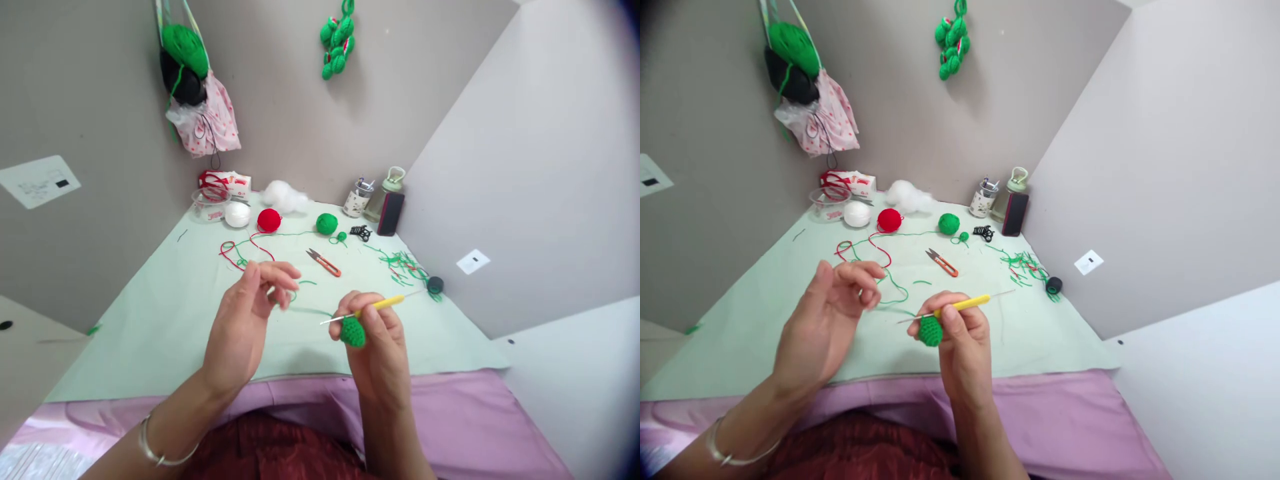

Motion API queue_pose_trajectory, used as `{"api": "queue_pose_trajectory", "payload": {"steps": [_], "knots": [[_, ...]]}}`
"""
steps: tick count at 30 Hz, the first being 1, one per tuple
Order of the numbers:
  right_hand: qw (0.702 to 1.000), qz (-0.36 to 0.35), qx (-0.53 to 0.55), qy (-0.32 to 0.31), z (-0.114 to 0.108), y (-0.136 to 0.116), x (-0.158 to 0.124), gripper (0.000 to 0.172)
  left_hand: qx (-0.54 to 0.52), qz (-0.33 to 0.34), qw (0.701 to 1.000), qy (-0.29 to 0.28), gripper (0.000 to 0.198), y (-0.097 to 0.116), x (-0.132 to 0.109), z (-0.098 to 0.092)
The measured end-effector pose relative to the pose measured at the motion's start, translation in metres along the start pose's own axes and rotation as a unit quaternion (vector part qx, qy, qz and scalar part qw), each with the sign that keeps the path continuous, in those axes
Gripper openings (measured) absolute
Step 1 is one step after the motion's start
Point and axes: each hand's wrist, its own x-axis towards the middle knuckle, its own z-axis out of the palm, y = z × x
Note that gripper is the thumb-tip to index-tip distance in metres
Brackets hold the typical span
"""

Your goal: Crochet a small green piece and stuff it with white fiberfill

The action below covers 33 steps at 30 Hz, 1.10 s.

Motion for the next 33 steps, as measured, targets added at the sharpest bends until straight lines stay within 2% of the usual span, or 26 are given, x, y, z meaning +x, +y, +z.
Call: {"api": "queue_pose_trajectory", "payload": {"steps": [2,6,8,9,12,13,15,18,20,23,25,26,27,29,31,33], "knots": [[1.0,-0.003,-0.006,0.018,-0.001,-0.001,0.001,0.018,0.034,-0.035,0.999,-0.003,0.043,-0.001,-0.007,-0.006],[0.999,0.003,-0.016,0.038,-0.002,0.0,0.003,0.019,0.142,-0.073,0.985,-0.059,0.035,-0.002,-0.005,-0.018],[0.999,0.006,-0.023,0.044,-0.001,0.001,0.003,0.019,0.259,-0.058,0.96,-0.086,0.036,-0.003,0.001,-0.029],[0.999,0.009,-0.025,0.045,-0.001,0.001,0.003,0.019,0.316,-0.055,0.941,-0.103,0.043,-0.003,0.003,-0.035],[0.998,0.02,-0.035,0.049,-0.002,0.003,0.005,0.019,0.384,-0.119,0.899,-0.172,0.059,0.0,0.005,-0.049],[0.998,0.023,-0.039,0.05,-0.003,0.004,0.006,0.02,0.376,-0.141,0.898,-0.181,0.06,0.002,0.003,-0.051],[0.997,0.024,-0.045,0.052,-0.003,0.006,0.006,0.02,0.323,-0.157,0.917,-0.173,0.058,0.006,-0.001,-0.049],[0.997,0.022,-0.046,0.05,0.0,0.009,0.003,0.018,0.161,-0.158,0.959,-0.172,0.054,0.009,-0.006,-0.035],[0.998,0.019,-0.041,0.035,0.005,0.012,-0.001,0.018,0.063,-0.159,0.97,-0.172,0.056,0.006,-0.008,-0.021],[0.999,0.017,-0.039,-0.007,0.011,0.016,-0.007,0.02,-0.043,-0.132,0.983,-0.123,0.047,-0.006,-0.008,-0.005],[0.998,-0.002,-0.057,-0.019,0.012,0.018,-0.01,0.02,-0.096,-0.088,0.989,-0.066,0.038,-0.013,-0.008,-0.001],[0.997,-0.019,-0.071,-0.017,0.011,0.018,-0.01,0.02,-0.095,-0.061,0.993,-0.045,0.045,-0.017,-0.008,-0.002],[0.996,-0.038,-0.085,-0.012,0.01,0.018,-0.01,0.02,-0.063,-0.03,0.997,-0.037,0.055,-0.019,-0.008,-0.003],[0.992,-0.066,-0.108,0.004,0.005,0.018,-0.009,0.02,0.073,0.043,0.994,-0.063,0.063,-0.024,-0.011,-0.009],[0.99,-0.078,-0.12,0.017,0.001,0.017,-0.007,0.019,0.211,0.105,0.966,-0.103,0.053,-0.027,-0.014,-0.015],[0.987,-0.093,-0.131,0.026,-0.003,0.017,-0.006,0.016,0.251,0.097,0.953,-0.136,0.035,-0.028,-0.018,-0.017]]}}
